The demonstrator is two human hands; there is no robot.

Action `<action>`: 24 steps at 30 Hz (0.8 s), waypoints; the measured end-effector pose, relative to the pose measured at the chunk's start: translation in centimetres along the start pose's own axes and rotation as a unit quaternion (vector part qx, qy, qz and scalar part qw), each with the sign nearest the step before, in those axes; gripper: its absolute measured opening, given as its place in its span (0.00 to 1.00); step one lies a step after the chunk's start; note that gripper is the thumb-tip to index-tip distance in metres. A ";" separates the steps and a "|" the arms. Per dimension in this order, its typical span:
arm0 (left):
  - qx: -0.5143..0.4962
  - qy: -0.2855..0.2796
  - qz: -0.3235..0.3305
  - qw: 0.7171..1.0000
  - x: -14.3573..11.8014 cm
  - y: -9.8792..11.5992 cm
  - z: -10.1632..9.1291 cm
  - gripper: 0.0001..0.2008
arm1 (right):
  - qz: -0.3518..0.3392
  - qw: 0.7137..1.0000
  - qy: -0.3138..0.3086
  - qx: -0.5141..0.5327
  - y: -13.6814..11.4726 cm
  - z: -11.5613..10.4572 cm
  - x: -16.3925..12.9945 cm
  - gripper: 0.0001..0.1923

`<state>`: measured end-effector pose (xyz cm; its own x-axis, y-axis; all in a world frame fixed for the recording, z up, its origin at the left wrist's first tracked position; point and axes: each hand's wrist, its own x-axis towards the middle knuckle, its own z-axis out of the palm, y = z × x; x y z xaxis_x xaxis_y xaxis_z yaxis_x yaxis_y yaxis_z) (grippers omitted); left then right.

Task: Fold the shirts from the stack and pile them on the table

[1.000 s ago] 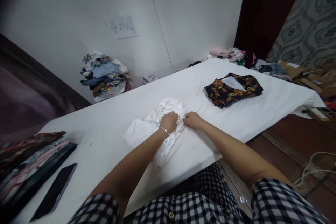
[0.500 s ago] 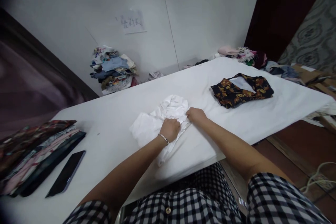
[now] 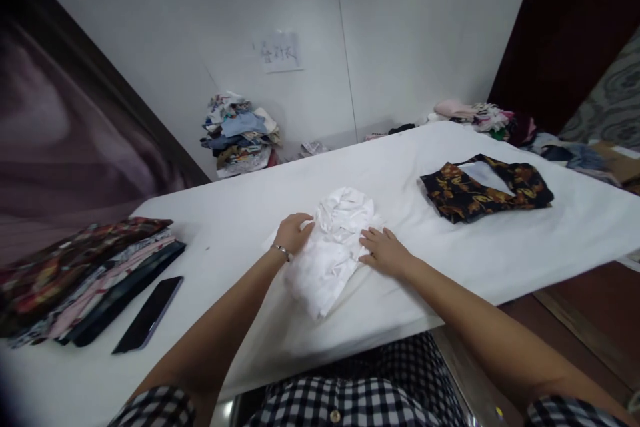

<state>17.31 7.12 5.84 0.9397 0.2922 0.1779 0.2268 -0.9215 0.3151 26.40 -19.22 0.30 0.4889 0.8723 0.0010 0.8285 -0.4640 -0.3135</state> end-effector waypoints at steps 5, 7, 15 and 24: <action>0.066 -0.045 -0.059 0.995 1.2 -4.1 -0.5 0.19 | 0.003 0.999 0.051 0.015 -0.8 0.0 -0.1 0.30; 0.059 -0.089 -0.085 0.991 2.0 -4.7 -0.1 0.23 | -0.016 0.999 0.022 0.026 -1.3 0.2 -0.2 0.30; 0.020 -0.172 -0.157 0.972 4.5 -4.6 1.7 0.31 | 0.048 0.982 0.159 0.087 0.7 0.2 -0.4 0.25; -0.020 -0.167 -0.275 0.947 1.4 -7.3 0.7 0.16 | 0.147 0.962 0.128 0.191 0.5 -3.8 10.5 0.15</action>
<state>17.16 14.08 3.11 0.7129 0.6207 -0.3263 0.7011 -0.6417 0.3111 32.97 -10.84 3.80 0.7784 0.6230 0.0777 0.5073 -0.5512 -0.6625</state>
